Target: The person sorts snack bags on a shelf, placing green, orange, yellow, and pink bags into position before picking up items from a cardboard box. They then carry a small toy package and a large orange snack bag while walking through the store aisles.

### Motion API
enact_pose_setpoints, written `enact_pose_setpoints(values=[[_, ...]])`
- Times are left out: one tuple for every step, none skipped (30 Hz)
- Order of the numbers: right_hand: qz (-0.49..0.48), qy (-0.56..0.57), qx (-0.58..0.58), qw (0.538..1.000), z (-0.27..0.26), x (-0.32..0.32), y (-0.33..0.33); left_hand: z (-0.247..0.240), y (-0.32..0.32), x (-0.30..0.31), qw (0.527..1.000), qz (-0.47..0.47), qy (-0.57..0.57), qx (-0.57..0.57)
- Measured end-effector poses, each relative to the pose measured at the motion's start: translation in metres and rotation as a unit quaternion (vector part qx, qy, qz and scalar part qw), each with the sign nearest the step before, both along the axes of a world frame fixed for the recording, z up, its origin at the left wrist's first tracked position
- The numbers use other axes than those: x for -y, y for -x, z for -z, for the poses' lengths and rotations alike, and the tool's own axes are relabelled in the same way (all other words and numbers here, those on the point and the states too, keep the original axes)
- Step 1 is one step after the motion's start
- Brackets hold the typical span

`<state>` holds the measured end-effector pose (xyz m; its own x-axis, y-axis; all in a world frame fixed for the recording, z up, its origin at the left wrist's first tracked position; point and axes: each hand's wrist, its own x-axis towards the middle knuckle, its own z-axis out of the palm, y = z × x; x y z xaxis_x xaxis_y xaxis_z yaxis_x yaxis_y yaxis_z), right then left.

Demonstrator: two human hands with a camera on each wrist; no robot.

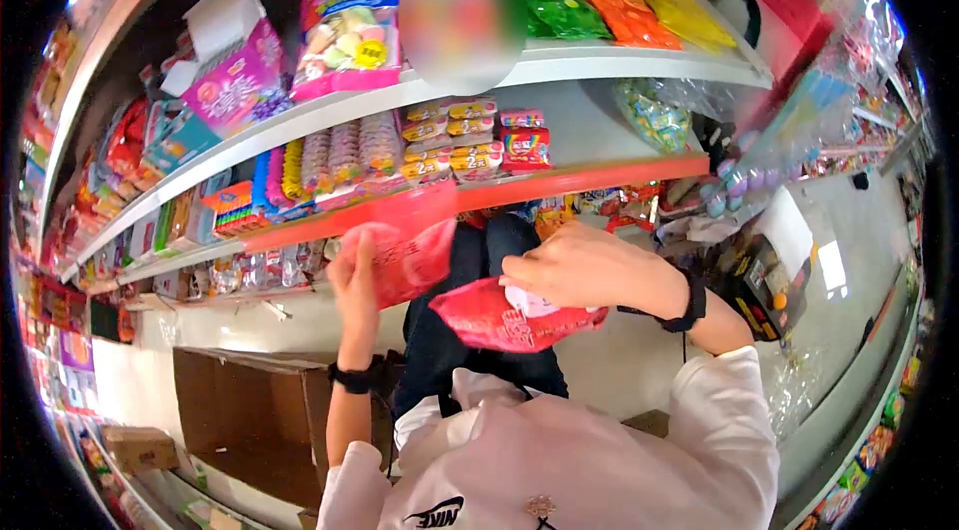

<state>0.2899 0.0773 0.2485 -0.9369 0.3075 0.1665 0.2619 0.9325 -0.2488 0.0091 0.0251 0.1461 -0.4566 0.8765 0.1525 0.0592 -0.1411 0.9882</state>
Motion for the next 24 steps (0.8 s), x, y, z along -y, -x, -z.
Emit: enact_pose_setpoints(values=[[-0.014, 0.008, -0.004, 1.0, -0.003, 0.002, 0.007, 0.012, -0.003, -0.005, 0.999, 0.011, 0.024, 0.03], [-0.027, 0.017, -0.009, 0.999, -0.006, 0.004, 0.015, 0.023, -0.014, -0.004, 0.999, 0.004, 0.028, -0.027], [-0.041, 0.026, -0.014, 0.999, -0.007, 0.005, 0.023, 0.031, -0.025, -0.004, 0.996, -0.002, 0.033, -0.085], [-0.038, 0.017, -0.018, 0.999, -0.002, 0.005, 0.034, 0.066, -0.023, -0.007, 0.956, 0.029, -0.081, -0.279], [-0.031, -0.006, -0.017, 0.999, 0.009, 0.001, 0.044, 0.101, -0.022, -0.01, 0.87, 0.02, -0.211, -0.446], [-0.023, -0.028, -0.016, 0.999, 0.026, -0.005, 0.056, 0.102, -0.029, -0.006, 0.898, 0.047, -0.188, -0.394], [-0.012, -0.049, -0.015, 0.999, 0.044, -0.011, 0.066, 0.094, -0.036, 0.001, 0.942, 0.08, -0.142, -0.295], [-0.017, -0.058, -0.032, 0.998, 0.058, -0.018, 0.076, 0.083, -0.04, 0.004, 0.979, 0.107, -0.078, -0.156], [-0.005, -0.057, -0.039, 0.998, 0.068, -0.022, 0.083, 0.076, -0.041, 0.005, 0.986, 0.125, -0.058, -0.098], [0.008, -0.055, -0.046, 0.997, 0.077, -0.025, 0.089, 0.071, -0.041, 0.006, 0.989, 0.14, -0.034, -0.036], [0.021, -0.053, -0.052, 0.997, 0.084, -0.028, 0.095, 0.067, -0.039, 0.006, 0.988, 0.153, -0.02, 0.006], [0.021, -0.076, -0.066, 0.995, 0.089, -0.028, 0.101, 0.063, -0.037, 0.006, 0.986, 0.164, -0.014, 0.026], [0.02, -0.064, -0.066, 0.996, 0.092, -0.029, 0.103, 0.061, -0.035, 0.005, 0.984, 0.175, -0.01, 0.042], [0.021, -0.051, -0.065, 0.996, 0.094, -0.03, 0.105, 0.059, -0.033, 0.004, 0.982, 0.183, -0.006, 0.053], [0.022, -0.038, -0.065, 0.997, 0.096, -0.03, 0.105, 0.058, -0.034, 0.003, 0.98, 0.187, -0.003, 0.063], [0.028, -0.029, -0.063, 0.997, 0.099, -0.033, 0.104, 0.057, -0.035, 0.002, 0.979, 0.193, -0.001, 0.071], [0.035, -0.025, -0.069, 0.997, 0.101, -0.033, 0.102, 0.056, -0.035, 0.0, 0.977, 0.198, 0.002, 0.08], [0.043, -0.022, -0.077, 0.996, 0.103, -0.033, 0.1, 0.055, -0.037, -0.002, 0.976, 0.201, 0.002, 0.085], [0.052, -0.019, -0.084, 0.995, 0.105, -0.032, 0.097, 0.053, -0.038, -0.004, 0.975, 0.203, 0.002, 0.093], [0.054, -0.012, -0.067, 0.996, 0.105, -0.031, 0.094, 0.053, -0.04, -0.007, 0.974, 0.205, 0.002, 0.099], [0.057, -0.005, -0.051, 0.997, 0.105, -0.028, 0.091, 0.052, -0.042, -0.01, 0.973, 0.204, 0.003, 0.108], [0.06, 0.002, -0.035, 0.998, 0.106, -0.026, 0.088, 0.05, -0.044, -0.012, 0.972, 0.202, 0.003, 0.118], [0.057, -0.012, -0.058, 0.997, 0.111, -0.025, 0.085, 0.049, -0.047, -0.015, 0.972, 0.199, 0.002, 0.126], [0.055, -0.026, -0.08, 0.995, 0.118, -0.024, 0.082, 0.047, -0.05, -0.019, 0.972, 0.195, 0.0, 0.131]])
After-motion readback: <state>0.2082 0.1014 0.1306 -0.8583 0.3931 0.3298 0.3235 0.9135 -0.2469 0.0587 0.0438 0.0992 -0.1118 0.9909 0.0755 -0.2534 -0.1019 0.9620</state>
